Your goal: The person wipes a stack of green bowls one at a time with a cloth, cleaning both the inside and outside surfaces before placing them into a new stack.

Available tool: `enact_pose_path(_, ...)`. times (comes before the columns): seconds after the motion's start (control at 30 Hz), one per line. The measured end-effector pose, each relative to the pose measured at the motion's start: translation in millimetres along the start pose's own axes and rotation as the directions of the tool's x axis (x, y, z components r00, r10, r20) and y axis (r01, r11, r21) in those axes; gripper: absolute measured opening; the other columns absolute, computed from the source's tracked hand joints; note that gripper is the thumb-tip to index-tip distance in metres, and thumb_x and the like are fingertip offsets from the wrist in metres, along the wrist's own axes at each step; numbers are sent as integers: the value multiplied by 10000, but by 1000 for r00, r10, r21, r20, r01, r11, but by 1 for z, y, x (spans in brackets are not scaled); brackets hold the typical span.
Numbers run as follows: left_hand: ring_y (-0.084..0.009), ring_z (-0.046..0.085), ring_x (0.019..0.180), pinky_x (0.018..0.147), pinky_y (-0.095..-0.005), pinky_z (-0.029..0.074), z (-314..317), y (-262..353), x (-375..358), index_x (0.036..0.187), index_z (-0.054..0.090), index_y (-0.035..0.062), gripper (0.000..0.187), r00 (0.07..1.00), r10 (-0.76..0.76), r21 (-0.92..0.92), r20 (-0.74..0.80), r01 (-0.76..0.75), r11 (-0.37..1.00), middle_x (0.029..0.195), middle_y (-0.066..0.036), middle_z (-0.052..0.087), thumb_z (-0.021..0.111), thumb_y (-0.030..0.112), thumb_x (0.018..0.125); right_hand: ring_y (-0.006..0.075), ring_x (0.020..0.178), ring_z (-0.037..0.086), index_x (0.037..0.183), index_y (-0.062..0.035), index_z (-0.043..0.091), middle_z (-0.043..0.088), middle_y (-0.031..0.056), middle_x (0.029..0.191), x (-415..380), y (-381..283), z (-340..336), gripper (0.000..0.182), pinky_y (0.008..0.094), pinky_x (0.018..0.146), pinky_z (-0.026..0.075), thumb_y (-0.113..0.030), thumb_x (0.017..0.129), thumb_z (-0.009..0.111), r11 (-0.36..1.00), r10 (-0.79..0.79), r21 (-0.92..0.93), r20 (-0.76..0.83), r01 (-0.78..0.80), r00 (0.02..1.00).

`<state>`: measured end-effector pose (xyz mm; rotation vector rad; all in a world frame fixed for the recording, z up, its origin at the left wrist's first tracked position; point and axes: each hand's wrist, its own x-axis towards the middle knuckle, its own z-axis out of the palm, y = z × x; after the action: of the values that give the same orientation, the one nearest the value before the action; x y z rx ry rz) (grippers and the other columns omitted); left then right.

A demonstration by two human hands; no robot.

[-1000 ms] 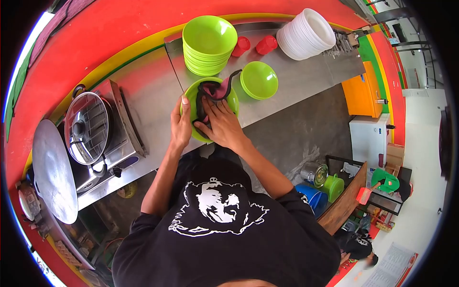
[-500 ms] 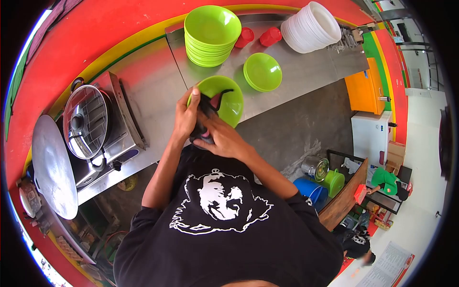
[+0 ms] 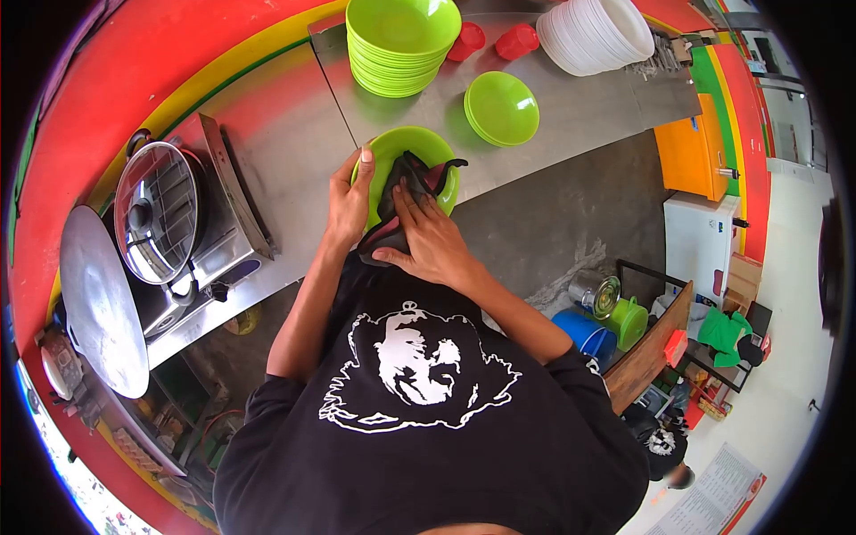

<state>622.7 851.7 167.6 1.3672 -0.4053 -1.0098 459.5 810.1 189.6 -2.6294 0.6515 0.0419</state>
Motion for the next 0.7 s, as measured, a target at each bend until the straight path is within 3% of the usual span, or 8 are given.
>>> enact_pose_path(0.1,-148,621,998,909,-308,501,3,5,-4,1256,628,-51,555,990,-46,-102,134,60,993,1095,-85,692,501,447,1049,465,1384,392,1452,159,327,387,339,1489,7,-6,-3,1089,492,1156,328,-693,838,611,992,-84,97,52,79,995)
enact_pose_path(0.2,-196,655,1018,921,-338,536,2,9,-5,1255,606,-55,535,974,-89,-133,206,118,984,1142,-139,685,457,423,1066,472,1381,389,1461,151,317,400,337,1478,12,-16,0,1089,490,1158,328,-657,820,665,988,-85,122,-55,91,995)
enact_pose_path(0.23,-197,658,1015,928,-344,541,-1,9,-3,1251,605,-48,532,978,-69,-107,196,92,990,1129,-141,686,447,425,1067,462,1341,443,1457,132,339,440,312,1461,13,-15,4,1029,484,1132,371,-553,799,735,984,-126,113,-124,140,984)
enact_pose_path(0.33,-195,659,1015,926,-342,543,-10,8,4,1255,604,-48,534,988,-99,-104,122,112,988,1127,-140,686,449,427,1066,446,1275,514,1452,94,376,474,263,1457,4,-18,6,958,470,1095,421,-462,781,773,974,-186,122,-58,192,981)
enact_pose_path(0.37,-191,660,1018,914,-327,540,-14,9,6,1265,597,-58,542,985,-118,-114,124,133,985,1135,-135,686,460,426,1063,425,1215,564,1438,60,419,501,217,1454,-1,-19,5,875,456,1065,458,-298,734,795,967,-188,158,-99,202,977)
enact_pose_path(0.47,-174,655,1012,891,-306,532,-19,3,10,1288,597,-55,543,995,-48,-22,82,50,998,1148,-121,687,481,423,1058,414,1210,565,1432,45,443,542,205,1415,-9,-2,6,788,446,1085,442,-150,726,735,971,-210,107,-56,215,976)
enact_pose_path(0.57,-133,585,1038,944,-296,467,-17,11,9,1296,621,-46,549,988,-33,-18,154,36,999,1124,-87,694,538,431,1038,402,1212,567,1423,45,461,579,204,1365,-13,11,0,753,441,1109,419,-33,702,664,987,-132,-102,-64,125,989)
enact_pose_path(0.7,-137,580,1063,963,-300,464,-16,22,8,1323,608,-37,543,978,-6,83,210,-11,996,1149,-94,689,535,421,1042,400,1202,573,1427,56,456,579,205,1363,-6,15,-6,746,450,1129,391,8,705,636,975,-95,-210,-119,68,988)
